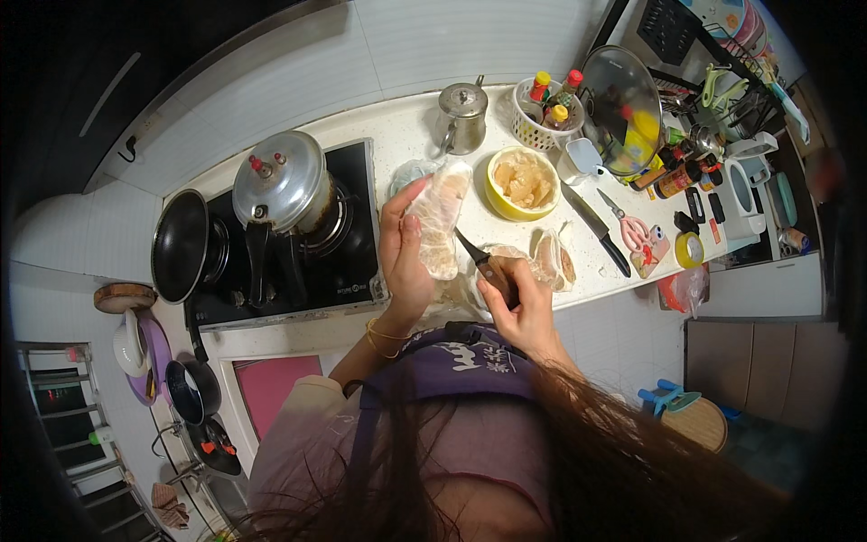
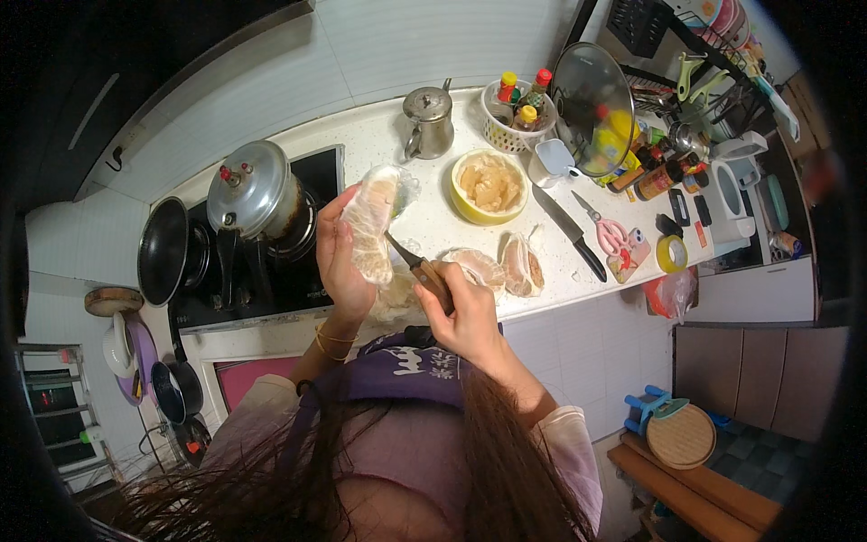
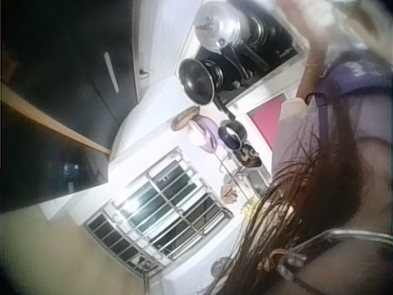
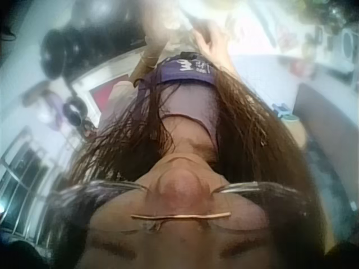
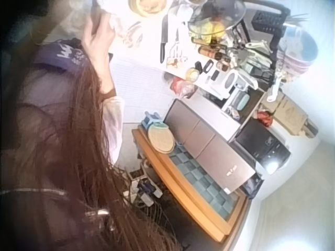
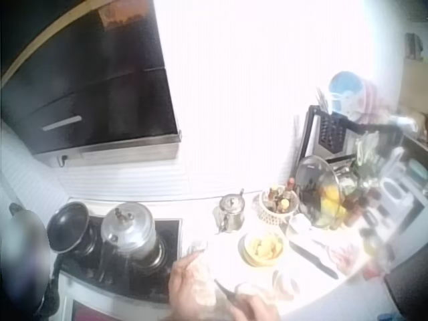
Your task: The person uses a small knife to peel the outer skin from a large citrus fruit, then separates the segments by hand and places them into a yellow bowl. The person repeats this process with additional fruit pieces on the kitchen counter.
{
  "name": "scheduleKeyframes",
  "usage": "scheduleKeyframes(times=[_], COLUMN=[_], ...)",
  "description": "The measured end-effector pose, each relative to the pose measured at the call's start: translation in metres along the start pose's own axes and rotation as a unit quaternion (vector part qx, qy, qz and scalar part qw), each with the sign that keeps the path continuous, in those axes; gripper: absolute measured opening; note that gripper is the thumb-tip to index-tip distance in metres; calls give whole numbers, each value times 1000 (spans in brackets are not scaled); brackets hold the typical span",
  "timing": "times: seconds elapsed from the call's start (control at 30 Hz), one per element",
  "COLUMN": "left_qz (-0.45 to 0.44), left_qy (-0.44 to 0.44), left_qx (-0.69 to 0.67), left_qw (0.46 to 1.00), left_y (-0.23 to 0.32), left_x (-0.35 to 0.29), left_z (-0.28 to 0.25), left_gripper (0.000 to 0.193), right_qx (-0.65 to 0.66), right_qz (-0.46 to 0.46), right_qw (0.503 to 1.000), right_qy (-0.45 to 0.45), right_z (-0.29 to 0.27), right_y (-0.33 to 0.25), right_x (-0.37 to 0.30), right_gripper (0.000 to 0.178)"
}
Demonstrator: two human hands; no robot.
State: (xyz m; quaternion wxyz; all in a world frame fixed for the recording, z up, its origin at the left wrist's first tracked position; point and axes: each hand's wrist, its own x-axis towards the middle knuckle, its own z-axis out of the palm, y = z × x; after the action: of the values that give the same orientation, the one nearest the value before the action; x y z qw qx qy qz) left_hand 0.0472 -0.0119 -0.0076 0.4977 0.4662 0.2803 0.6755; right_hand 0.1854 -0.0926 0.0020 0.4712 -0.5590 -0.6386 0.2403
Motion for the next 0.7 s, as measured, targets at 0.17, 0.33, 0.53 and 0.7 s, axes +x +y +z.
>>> scheduleKeyframes(times=[0.17, 0.33, 0.53, 0.7], left_qz=[14, -1, -68, 2], left_qy=[9, 7, 12, 8], left_qx=[26, 51, -35, 22], left_qw=[1000, 999, 997, 1000], left_y=[-4, -3, 10, 10], left_x=[-2, -3, -2, -1], left_z=[-3, -8, -1, 0], left_gripper=[34, 34, 33, 33], right_qx=[5, 91, 340, 68], right_qz=[-15, -6, 156, -12], right_qw=[1000, 995, 921, 998], right_qy=[-1, -32, -113, 9], right_z=[-1, -5, -7, -3], right_y=[0, 9, 16, 5], right_x=[-2, -1, 0, 3], right_gripper=[21, 21, 21, 22])
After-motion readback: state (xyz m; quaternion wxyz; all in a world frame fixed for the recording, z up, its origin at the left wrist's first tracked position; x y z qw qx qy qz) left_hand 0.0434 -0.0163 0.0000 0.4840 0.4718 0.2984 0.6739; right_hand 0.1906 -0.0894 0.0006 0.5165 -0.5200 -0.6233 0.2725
